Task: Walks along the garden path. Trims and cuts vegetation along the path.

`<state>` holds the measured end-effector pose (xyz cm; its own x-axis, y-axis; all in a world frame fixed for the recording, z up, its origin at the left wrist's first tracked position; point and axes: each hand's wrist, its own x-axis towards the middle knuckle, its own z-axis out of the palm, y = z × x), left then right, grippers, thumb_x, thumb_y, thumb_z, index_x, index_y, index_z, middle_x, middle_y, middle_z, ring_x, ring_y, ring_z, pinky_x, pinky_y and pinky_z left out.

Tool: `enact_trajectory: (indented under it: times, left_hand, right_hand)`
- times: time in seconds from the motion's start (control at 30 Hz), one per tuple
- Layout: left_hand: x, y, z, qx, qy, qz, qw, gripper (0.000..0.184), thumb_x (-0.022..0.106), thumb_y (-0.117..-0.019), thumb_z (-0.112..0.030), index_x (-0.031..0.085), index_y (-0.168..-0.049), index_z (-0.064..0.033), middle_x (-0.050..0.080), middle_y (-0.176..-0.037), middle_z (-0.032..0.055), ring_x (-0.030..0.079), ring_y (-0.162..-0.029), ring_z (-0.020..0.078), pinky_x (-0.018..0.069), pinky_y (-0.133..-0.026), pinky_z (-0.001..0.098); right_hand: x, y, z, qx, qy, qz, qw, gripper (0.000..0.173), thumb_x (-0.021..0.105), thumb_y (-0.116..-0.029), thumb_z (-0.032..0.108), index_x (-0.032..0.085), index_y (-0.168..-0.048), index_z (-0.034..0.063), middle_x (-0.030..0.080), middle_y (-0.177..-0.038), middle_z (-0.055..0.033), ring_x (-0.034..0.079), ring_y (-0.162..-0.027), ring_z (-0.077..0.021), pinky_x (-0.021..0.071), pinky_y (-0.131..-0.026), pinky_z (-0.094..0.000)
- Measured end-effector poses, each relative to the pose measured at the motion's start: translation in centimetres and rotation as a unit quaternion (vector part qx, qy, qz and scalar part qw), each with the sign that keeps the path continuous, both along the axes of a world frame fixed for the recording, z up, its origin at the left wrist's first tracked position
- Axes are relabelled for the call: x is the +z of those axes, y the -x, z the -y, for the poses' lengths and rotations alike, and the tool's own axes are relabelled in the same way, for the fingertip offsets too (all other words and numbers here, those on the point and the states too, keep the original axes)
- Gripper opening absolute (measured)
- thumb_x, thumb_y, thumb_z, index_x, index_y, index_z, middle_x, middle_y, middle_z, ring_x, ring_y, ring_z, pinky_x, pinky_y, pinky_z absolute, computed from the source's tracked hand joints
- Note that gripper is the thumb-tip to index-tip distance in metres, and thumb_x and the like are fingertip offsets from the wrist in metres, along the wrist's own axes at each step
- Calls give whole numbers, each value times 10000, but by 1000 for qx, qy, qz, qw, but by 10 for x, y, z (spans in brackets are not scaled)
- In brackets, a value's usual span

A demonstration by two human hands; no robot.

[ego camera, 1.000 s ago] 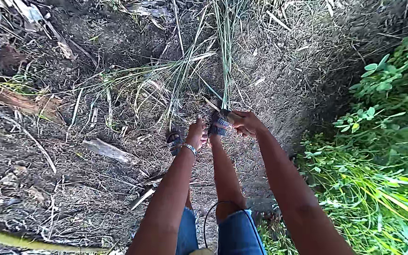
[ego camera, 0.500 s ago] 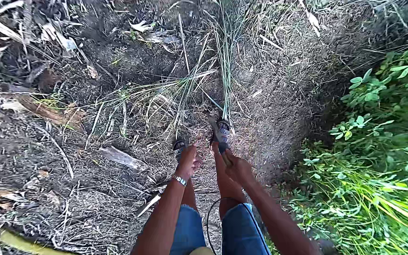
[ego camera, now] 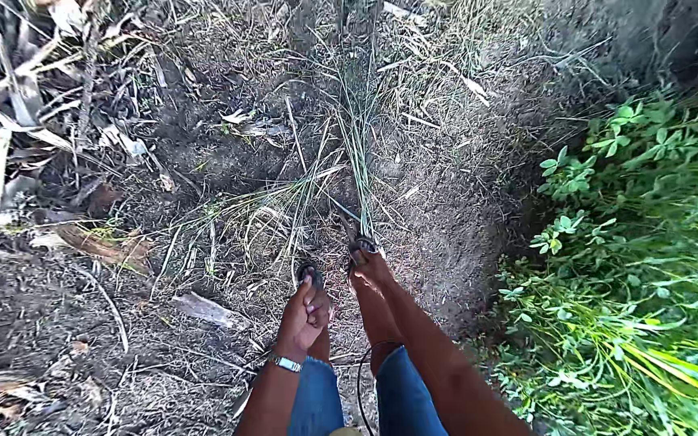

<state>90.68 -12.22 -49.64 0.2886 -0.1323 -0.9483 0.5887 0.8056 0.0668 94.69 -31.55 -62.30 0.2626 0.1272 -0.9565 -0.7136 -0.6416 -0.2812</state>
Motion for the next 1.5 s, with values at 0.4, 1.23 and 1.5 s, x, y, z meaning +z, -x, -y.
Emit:
enact_trajectory:
  times: [0.4,1.23,1.5]
  left_hand:
    - [31,-74,5,146,293,214,920,446,535,-1041,-437,678,-747,-134,530,-596,-84,519,-458,32,416,-413,171]
    - [-24,-192,-76,61,283,174,941,390,634,-996,-429,638,-709,-166,514,-580,-74,488,-442,25,401,-404,171]
    - [-35,-205,-45,-151,-73,17,986,432,314,-1130,-276,552,-814,-103,505,-607,-37,425,-446,46,377,-421,184]
  right_hand:
    - [31,-140,41,-241,-18,116,963,693,662,-949,68,386,-1584,97,685,-1026,-196,621,-716,-212,538,-639,-383]
    - [154,-215,5,246,161,142,945,712,710,-859,264,513,-1542,224,732,-1144,-195,719,-967,-412,557,-825,-648]
    - [-37,-200,-96,209,174,12,962,780,693,-910,261,346,-1596,130,652,-1285,-279,672,-1108,-472,538,-891,-670]
